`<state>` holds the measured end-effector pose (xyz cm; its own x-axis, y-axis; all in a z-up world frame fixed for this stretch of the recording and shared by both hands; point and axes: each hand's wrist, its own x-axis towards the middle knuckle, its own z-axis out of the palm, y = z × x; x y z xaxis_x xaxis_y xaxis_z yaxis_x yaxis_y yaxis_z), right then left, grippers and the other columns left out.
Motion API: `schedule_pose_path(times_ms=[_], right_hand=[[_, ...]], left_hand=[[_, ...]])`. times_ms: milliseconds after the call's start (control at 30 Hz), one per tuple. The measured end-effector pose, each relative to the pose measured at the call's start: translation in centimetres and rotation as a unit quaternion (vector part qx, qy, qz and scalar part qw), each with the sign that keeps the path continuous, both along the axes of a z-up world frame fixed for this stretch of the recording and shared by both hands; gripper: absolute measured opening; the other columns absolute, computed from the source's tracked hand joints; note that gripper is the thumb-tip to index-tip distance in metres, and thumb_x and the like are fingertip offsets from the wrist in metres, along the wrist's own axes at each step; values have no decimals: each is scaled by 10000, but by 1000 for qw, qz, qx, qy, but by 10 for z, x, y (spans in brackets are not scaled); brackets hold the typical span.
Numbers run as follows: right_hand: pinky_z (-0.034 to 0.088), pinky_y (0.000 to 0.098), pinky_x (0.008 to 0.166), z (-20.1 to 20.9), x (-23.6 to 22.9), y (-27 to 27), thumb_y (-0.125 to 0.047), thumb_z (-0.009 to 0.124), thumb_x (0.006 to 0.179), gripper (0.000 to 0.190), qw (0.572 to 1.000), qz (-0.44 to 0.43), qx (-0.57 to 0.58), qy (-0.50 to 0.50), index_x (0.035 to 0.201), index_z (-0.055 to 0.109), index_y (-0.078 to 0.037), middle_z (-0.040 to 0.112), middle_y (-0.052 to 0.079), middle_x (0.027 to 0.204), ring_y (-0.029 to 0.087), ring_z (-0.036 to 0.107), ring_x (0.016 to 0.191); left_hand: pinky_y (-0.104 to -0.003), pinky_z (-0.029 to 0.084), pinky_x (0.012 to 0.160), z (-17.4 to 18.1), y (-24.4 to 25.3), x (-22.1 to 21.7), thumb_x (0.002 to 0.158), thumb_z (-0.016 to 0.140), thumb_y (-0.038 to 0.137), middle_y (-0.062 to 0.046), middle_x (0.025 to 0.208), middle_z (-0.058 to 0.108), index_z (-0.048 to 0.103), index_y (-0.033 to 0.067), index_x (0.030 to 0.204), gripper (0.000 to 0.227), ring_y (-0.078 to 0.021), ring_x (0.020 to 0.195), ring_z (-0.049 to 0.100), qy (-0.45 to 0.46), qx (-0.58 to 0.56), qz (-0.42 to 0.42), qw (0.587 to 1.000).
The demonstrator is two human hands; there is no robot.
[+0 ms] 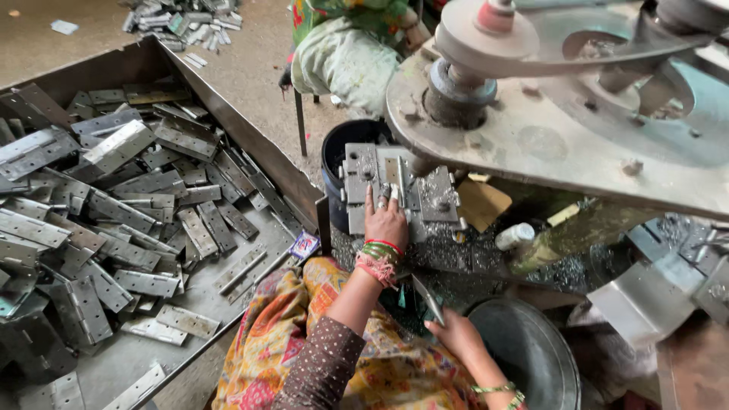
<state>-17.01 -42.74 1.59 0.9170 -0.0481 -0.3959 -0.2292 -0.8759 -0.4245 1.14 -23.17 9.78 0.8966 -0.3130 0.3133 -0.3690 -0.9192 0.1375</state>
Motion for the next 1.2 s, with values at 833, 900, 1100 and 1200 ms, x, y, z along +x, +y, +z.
schedule_pose_path(times_ms=[833, 900, 1100, 1200], right_hand=[[581, 398, 729, 90, 22, 14, -448, 677, 896, 458, 961, -86, -1, -261, 1175, 637, -86, 687, 114, 1117, 245, 735, 849], [587, 391, 781, 97, 23, 16, -464, 685, 894, 492, 963, -86, -20, -255, 1220, 637, -99, 632, 111, 1236, 241, 722, 940], [617, 353, 779, 86, 14, 13, -401, 683, 932, 484, 933, -100, 45, -342, 1253, 610, -45, 536, 165, 1326, 288, 663, 1049], [619, 341, 784, 86, 18, 10, -369, 690, 919, 455, 919, -120, 57, -372, 1234, 623, -48, 557, 153, 1313, 284, 665, 1051]], left_hand=[[-575, 84, 1226, 4, 12, -46, 993, 485, 348, -134, 1371, 597, 720, 66, 1118, 388, -272, 1382, 446, -20, 23, -58, 998], [-596, 144, 1227, 6, 15, -83, 946, 529, 284, -136, 1301, 625, 698, 47, 1179, 373, -288, 1312, 503, -35, 4, -74, 997], [-611, 371, 1167, 27, 35, -98, 909, 601, 174, -131, 1171, 657, 665, 32, 1064, 219, -292, 1099, 619, -232, -63, -183, 953], [-606, 436, 1157, 48, 34, -93, 896, 611, 128, -80, 1112, 661, 657, 76, 1024, 146, -251, 1000, 661, -204, -98, -208, 952]])
